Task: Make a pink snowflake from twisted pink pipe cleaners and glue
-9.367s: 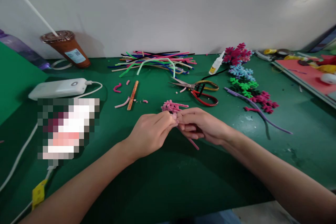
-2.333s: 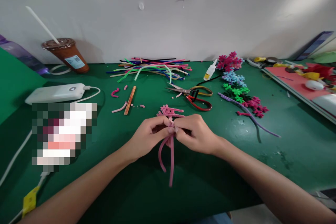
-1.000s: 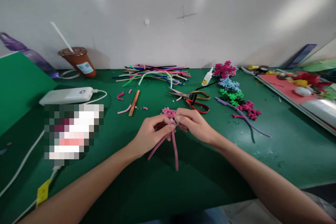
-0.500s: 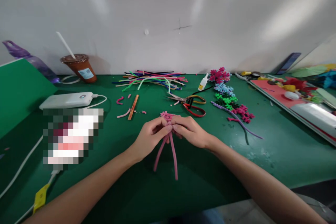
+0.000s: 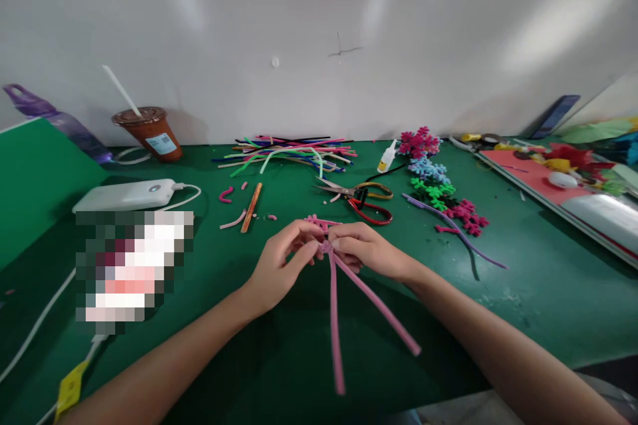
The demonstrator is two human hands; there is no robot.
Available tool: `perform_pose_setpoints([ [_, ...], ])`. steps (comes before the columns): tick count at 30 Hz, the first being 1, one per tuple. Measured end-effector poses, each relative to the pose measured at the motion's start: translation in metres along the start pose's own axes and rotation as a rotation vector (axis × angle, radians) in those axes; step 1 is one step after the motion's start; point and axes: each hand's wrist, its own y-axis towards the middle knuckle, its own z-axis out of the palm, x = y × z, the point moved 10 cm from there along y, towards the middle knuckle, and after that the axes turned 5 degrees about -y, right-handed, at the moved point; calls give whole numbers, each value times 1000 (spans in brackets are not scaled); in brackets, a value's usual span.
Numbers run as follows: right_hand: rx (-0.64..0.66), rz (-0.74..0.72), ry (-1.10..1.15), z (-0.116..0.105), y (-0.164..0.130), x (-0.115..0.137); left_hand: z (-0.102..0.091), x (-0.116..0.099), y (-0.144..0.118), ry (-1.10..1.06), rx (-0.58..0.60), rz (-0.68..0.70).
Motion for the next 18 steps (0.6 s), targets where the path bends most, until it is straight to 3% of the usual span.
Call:
perform_pose_setpoints([
  [4, 48, 83, 109, 5, 1, -7, 3, -28, -7, 304, 22, 330],
  [7, 82, 89, 165, 12, 2, -10, 5, -40, -14, 470, -6, 483],
  [14, 152, 109, 349, 16, 2, -18, -8, -55, -25, 732, -230, 613],
  [18, 251, 139, 357, 22, -1, -16, -1, -52, -28, 858, -120, 695],
])
